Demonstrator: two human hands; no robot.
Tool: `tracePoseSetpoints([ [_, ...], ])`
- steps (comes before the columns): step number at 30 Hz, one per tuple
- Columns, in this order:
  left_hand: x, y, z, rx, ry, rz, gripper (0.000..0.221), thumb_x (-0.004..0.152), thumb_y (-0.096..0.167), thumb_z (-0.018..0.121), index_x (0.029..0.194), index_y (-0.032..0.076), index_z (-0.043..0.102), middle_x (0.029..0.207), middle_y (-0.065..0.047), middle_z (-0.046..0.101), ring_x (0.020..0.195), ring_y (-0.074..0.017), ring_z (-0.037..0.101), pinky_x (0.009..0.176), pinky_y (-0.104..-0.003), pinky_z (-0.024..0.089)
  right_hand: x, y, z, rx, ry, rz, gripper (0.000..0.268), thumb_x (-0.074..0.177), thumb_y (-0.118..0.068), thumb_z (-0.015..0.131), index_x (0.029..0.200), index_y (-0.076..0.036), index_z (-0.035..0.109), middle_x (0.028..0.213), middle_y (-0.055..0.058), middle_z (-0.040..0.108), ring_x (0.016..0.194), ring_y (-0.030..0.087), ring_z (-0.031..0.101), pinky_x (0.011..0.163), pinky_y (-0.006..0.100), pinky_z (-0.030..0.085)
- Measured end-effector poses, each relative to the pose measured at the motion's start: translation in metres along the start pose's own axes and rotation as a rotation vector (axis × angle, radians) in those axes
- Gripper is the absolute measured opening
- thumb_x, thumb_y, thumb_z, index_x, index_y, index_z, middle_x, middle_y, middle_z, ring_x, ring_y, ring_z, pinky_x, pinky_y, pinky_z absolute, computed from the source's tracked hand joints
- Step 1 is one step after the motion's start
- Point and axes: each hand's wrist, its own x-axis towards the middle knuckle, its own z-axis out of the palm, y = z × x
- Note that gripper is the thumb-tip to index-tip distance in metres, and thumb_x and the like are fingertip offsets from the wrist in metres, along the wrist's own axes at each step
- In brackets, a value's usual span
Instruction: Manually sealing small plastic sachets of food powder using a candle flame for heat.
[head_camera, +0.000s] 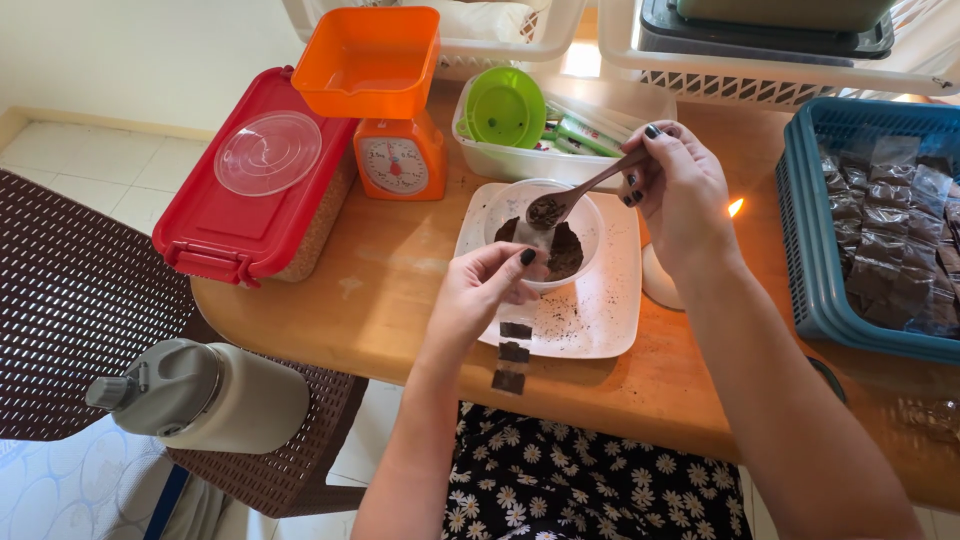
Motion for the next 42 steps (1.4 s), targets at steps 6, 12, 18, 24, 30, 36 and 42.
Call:
tracePoseSetpoints([
  [6,0.013,-0.003,-0.003,0.039,-0.052,-0.001,0.024,0.111,0.027,0.074,0.123,0.01,0.085,0.105,-0.009,0.086,0.082,-0.0153,0.082,0.078,-0.03,0.067,0.011,-0.007,0.009,0.0,-0.045,0.014,0.025,0.119,-0.016,0.053,0.105,-0.003,0.068,0.083,0.011,0.062,0.073,0.012,0.047,0.065,0.026,0.047],
  [12,0.018,0.01,-0.005,0.031,-0.094,0.009,0.035,0.107,0.029,0.071,0.13,0.003,0.079,0.111,-0.015,0.084,0.073,-0.0169,0.079,0.073,-0.025,0.067,0.03,-0.011,0.016,0.083,-0.004,0.166,0.018,0.112,-0.009,0.057,0.094,-0.011,0.059,0.092,0.006,0.068,0.066,0.014,0.048,0.06,0.029,0.038],
  [18,0.024,0.009,0.0,-0.022,-0.014,-0.002,0.035,0.103,0.024,0.076,0.132,0.004,0.073,0.113,-0.018,0.084,0.079,-0.0233,0.082,0.075,-0.03,0.069,0.032,-0.014,0.025,-0.04,-0.145,0.129,0.023,0.114,-0.015,0.057,0.093,-0.011,0.066,0.095,0.0,0.067,0.071,0.008,0.052,0.062,0.025,0.049],
  [24,0.021,0.004,0.007,-0.065,-0.091,0.12,0.039,0.104,0.02,0.076,0.136,-0.003,0.074,0.127,-0.016,0.083,0.112,-0.0224,0.082,0.107,-0.034,0.065,0.019,-0.043,0.031,-0.424,-0.547,-0.124,0.02,0.122,-0.014,0.054,0.11,-0.009,0.069,0.101,-0.001,0.067,0.077,0.005,0.048,0.07,0.018,0.04],
  [30,0.008,0.011,0.013,-0.135,-0.117,0.19,0.035,0.107,0.015,0.076,0.138,-0.001,0.075,0.133,-0.014,0.081,0.118,-0.0237,0.082,0.112,-0.034,0.065,-0.036,-0.12,0.067,-1.069,-0.751,-0.555,0.017,0.111,-0.002,0.063,0.113,-0.013,0.076,0.082,0.0,0.065,0.071,0.018,0.056,0.069,0.033,0.045],
  [36,-0.002,0.02,0.019,-0.033,-0.053,0.192,0.037,0.105,0.034,0.076,0.128,0.005,0.078,0.113,-0.013,0.088,0.103,-0.015,0.083,0.098,-0.03,0.065,-0.053,-0.144,0.07,-1.116,-0.766,-0.592,0.013,0.111,-0.004,0.065,0.114,-0.01,0.076,0.084,0.0,0.073,0.075,0.017,0.067,0.069,0.033,0.049],
  [42,-0.006,0.003,0.015,-0.092,-0.019,0.224,0.022,0.107,0.028,0.077,0.117,0.009,0.077,0.116,-0.01,0.085,0.099,-0.0174,0.085,0.09,-0.028,0.064,-0.058,-0.109,0.033,-0.917,-0.352,-0.723,0.022,0.13,-0.008,0.056,0.123,0.002,0.073,0.098,0.009,0.072,0.084,0.016,0.068,0.072,0.027,0.048],
])
